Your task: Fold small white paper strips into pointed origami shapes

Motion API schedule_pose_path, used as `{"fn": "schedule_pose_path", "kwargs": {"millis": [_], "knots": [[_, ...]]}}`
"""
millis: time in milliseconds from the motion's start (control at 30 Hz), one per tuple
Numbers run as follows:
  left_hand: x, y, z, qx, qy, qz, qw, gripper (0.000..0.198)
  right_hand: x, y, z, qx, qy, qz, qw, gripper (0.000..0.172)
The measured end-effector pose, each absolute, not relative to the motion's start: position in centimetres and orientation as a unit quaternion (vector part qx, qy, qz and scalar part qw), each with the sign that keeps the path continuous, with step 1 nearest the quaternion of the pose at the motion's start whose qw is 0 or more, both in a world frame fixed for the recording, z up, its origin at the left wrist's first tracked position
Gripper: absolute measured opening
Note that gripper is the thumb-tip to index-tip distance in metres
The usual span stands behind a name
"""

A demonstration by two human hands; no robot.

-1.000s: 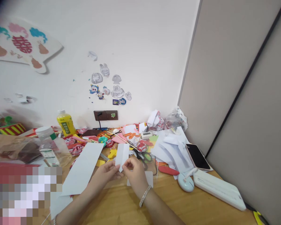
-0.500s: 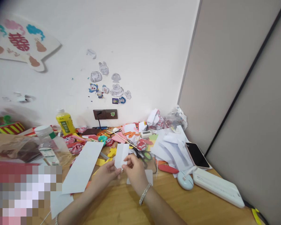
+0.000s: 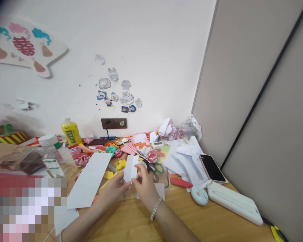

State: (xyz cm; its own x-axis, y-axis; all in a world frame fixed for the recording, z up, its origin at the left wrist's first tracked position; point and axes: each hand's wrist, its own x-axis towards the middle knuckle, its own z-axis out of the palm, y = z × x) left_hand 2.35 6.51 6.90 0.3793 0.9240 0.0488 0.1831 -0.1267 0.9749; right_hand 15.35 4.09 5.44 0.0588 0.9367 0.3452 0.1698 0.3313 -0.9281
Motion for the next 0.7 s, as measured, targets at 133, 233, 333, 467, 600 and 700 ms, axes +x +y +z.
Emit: {"fn": "schedule_pose_path", "kwargs": {"millis": [133,233,333,467,600,700], "knots": [[2.2,6.9,6.6,0.650,0.404,0.362,0.533,0.032,15.3,4.1,5.1,-0.428,-0.602,0.379,0.557,0.039],[2.0,7.2,6.5,0.641,0.402,0.387,0.526,0.032,15.5,4.1,5.2,-0.421,-0.602,0.382,0.561,0.035],[1.9,7.2,6.7,0.622,0.404,0.395,0.542,0.032,16.0,4.3,5.4,-0.437,-0.582,0.353,0.588,0.032],[2.2,6.6,7.0,0.599,0.396,0.321,0.617,0.037,16.6,4.6,5.7,-0.452,-0.574,0.356,0.583,0.028],[2.0,6.8,6.9,0.601,0.414,0.320,0.604,0.038,16.7,4.7,6.0,-0.477,-0.598,0.334,0.551,0.018],[1.5,7.7,6.6,0.569,0.429,0.398,0.578,0.039,16.5,4.4,6.1,-0.464,-0.627,0.343,0.523,0.022]]}}
